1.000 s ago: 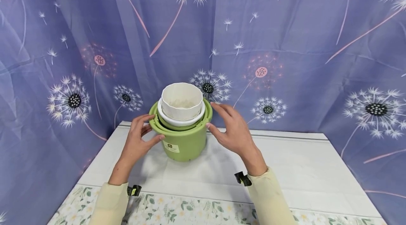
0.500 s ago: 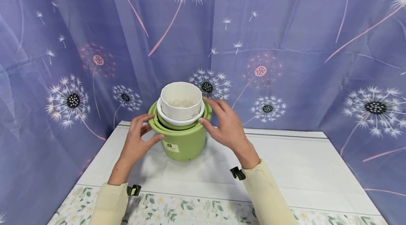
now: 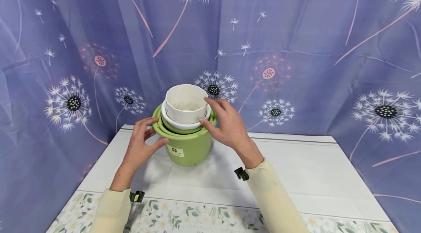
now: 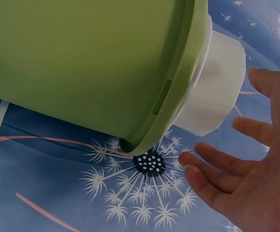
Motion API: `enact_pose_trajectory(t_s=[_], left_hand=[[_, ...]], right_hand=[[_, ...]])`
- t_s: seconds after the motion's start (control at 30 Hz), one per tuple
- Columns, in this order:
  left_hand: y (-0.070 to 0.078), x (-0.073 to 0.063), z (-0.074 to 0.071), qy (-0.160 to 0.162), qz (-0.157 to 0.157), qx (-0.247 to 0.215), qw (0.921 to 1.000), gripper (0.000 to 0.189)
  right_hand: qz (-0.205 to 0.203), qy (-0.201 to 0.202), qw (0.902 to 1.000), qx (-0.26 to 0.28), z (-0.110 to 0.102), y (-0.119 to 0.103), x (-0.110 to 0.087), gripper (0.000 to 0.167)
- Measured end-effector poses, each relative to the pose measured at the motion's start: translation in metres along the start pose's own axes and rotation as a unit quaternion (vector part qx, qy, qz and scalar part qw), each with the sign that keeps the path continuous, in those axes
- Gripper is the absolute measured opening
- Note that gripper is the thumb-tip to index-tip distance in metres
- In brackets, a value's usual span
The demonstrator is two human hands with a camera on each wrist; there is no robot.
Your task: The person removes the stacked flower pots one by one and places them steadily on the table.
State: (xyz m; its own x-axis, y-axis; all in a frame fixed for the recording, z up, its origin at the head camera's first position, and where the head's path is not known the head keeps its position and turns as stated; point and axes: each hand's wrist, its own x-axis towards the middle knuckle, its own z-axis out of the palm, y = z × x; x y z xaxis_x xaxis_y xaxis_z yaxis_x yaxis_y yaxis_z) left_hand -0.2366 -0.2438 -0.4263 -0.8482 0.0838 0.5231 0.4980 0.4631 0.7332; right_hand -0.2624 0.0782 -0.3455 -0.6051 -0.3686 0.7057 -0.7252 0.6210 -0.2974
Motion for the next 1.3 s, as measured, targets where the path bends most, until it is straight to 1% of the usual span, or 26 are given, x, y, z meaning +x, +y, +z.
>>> enact_pose_trajectory(t_s=[0.3,0.63,0.8,0.97,1.1,1.2,1.3], left_hand=[[-0.001,0.000,0.001,0.001,0.006,-0.006,1.0000,0.074],[-0.002,-0.001,0.003,0.004,0.003,-0.006,1.0000,0.075],[0.000,-0.001,0.002,0.003,0.002,0.001,1.0000,0.075],[0.001,-0.001,0.000,0.004,0.003,0.004,1.0000,0.075],[0.000,-0.001,0.000,0.006,0.003,0.004,1.0000,0.075],[-0.001,-0.001,0.000,0.007,0.004,0.000,1.0000,0.074],[-0.002,-0.002,0.001,0.004,0.005,-0.004,1.0000,0.074]], right_hand=[[0.025,-0.044,0.9985,-0.018,0.003,-0.001,0.011,0.062],[0.046,-0.070,0.9964,-0.014,0.011,0.000,0.016,0.055],[0.050,-0.065,0.9966,0.000,0.015,-0.001,0.017,0.045],[0.050,-0.054,0.9973,0.011,0.020,-0.001,0.018,0.037],[0.040,-0.040,0.9982,0.020,0.023,0.000,0.019,0.035],[0.030,-0.025,0.9989,0.028,0.025,0.001,0.021,0.037],[0.029,-0.018,0.9990,0.030,0.026,0.002,0.021,0.038]])
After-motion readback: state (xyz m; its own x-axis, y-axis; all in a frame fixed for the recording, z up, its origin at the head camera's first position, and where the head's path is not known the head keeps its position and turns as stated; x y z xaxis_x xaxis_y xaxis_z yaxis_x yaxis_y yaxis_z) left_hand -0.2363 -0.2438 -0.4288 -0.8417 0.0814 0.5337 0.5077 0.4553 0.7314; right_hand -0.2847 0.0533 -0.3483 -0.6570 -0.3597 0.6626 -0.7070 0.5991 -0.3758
